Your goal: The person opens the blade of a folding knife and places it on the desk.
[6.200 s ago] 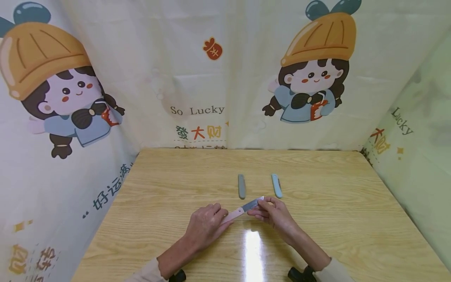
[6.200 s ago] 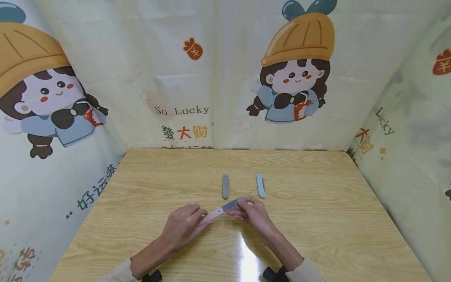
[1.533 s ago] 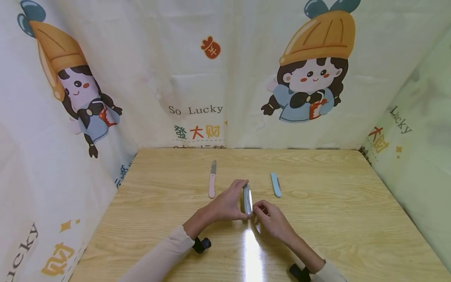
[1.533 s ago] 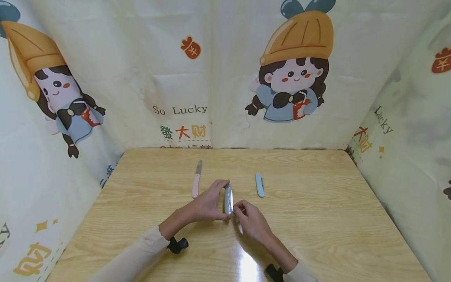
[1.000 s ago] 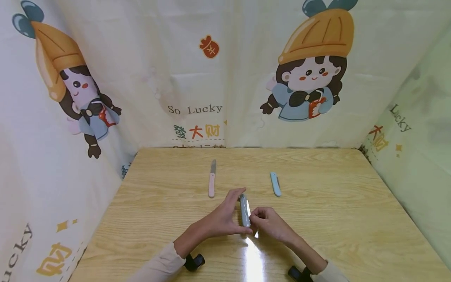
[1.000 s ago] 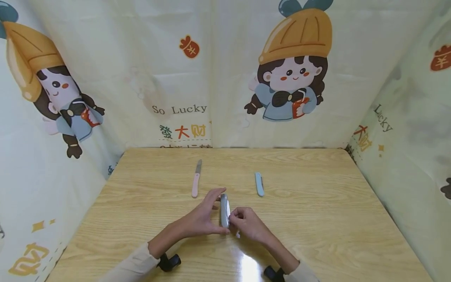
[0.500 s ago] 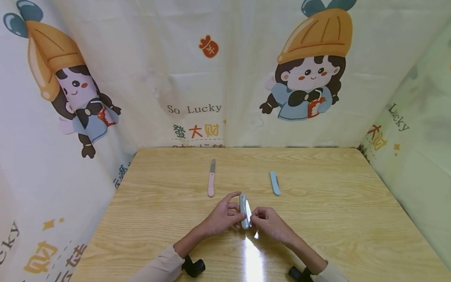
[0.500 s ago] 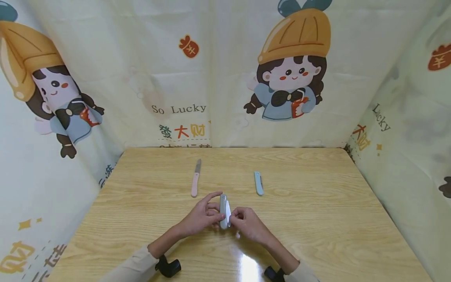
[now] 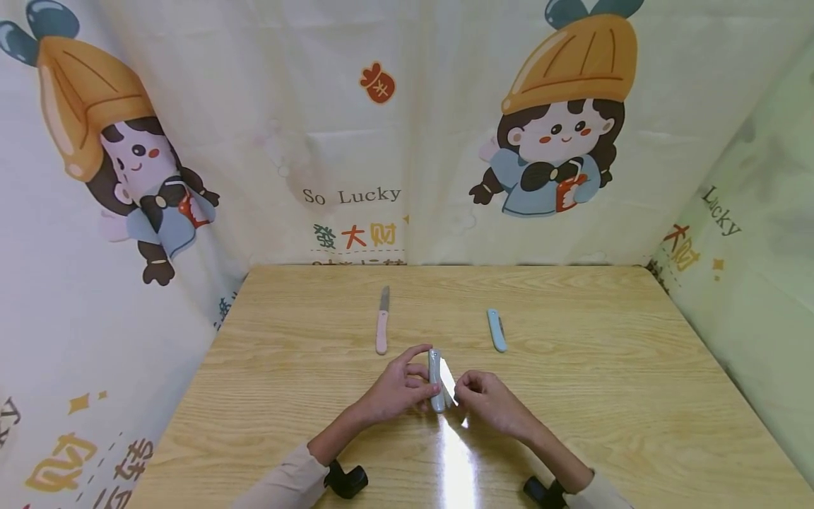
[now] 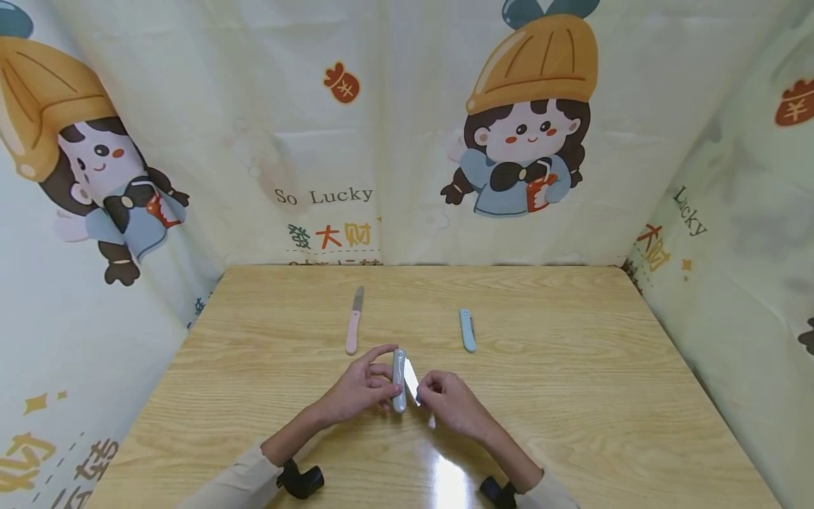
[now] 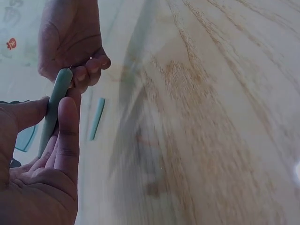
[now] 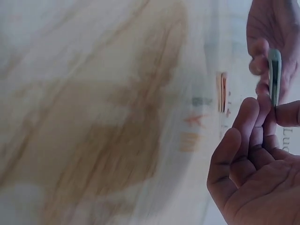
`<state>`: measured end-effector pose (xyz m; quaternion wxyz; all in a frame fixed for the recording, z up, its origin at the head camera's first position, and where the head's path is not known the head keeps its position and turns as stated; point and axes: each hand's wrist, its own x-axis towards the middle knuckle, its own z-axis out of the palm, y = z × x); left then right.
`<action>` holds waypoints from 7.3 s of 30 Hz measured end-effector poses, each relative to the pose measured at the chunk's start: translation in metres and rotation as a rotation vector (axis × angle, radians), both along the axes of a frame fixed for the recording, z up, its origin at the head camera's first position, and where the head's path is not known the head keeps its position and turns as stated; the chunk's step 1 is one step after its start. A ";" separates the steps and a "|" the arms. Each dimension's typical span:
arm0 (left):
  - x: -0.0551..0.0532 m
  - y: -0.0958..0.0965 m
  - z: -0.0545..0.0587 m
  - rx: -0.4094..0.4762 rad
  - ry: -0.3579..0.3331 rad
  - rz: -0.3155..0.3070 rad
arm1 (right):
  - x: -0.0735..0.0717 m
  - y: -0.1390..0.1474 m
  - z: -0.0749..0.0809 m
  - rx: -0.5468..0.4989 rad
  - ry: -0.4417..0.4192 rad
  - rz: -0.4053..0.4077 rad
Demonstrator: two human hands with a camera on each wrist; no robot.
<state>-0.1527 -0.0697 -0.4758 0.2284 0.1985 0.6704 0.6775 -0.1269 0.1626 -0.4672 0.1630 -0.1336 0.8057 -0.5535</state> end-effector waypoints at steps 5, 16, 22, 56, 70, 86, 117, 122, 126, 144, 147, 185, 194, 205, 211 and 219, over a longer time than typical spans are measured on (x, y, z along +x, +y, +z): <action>-0.001 -0.002 -0.003 0.002 0.002 0.002 | -0.002 0.004 -0.003 0.003 0.006 -0.036; -0.004 -0.002 0.001 -0.002 0.018 0.077 | 0.000 0.005 -0.009 -0.056 -0.042 -0.037; -0.004 -0.001 -0.002 -0.001 0.011 0.090 | 0.000 0.004 -0.011 -0.067 -0.015 -0.025; 0.008 -0.011 -0.013 0.050 -0.015 0.105 | -0.002 0.005 -0.010 -0.056 -0.063 -0.279; 0.006 0.011 -0.010 0.065 0.025 0.194 | 0.014 -0.014 -0.010 -0.208 -0.098 0.114; -0.003 0.003 -0.013 0.024 0.106 0.247 | 0.009 0.000 -0.008 -0.160 -0.069 -0.170; -0.013 0.007 -0.001 0.095 -0.109 0.512 | 0.008 0.005 -0.009 -0.265 -0.148 -0.036; -0.013 0.008 -0.002 0.080 -0.088 0.537 | 0.012 0.000 -0.010 -0.267 -0.241 0.197; -0.014 0.010 0.000 0.045 -0.097 0.547 | 0.014 -0.007 -0.014 -0.300 -0.297 0.322; -0.011 0.015 -0.007 0.025 -0.121 0.569 | 0.011 -0.014 -0.017 -0.319 -0.218 0.220; -0.007 0.016 -0.009 0.024 -0.120 0.495 | 0.010 -0.015 -0.018 -0.301 -0.195 0.169; -0.100 0.045 -0.009 -0.676 0.227 0.483 | 0.001 0.010 -0.014 -0.174 -0.237 0.269; -0.105 0.043 -0.013 -0.729 0.307 0.532 | 0.003 0.010 -0.014 -0.174 -0.233 0.256; -0.099 0.036 -0.010 -0.707 0.314 0.534 | 0.001 0.010 -0.016 -0.144 -0.223 0.259; -0.078 0.034 -0.009 -0.648 0.419 0.544 | -0.003 0.015 -0.016 -0.137 -0.162 0.215; -0.036 0.033 0.002 -0.581 0.435 0.436 | -0.008 0.029 -0.015 -0.096 -0.063 0.157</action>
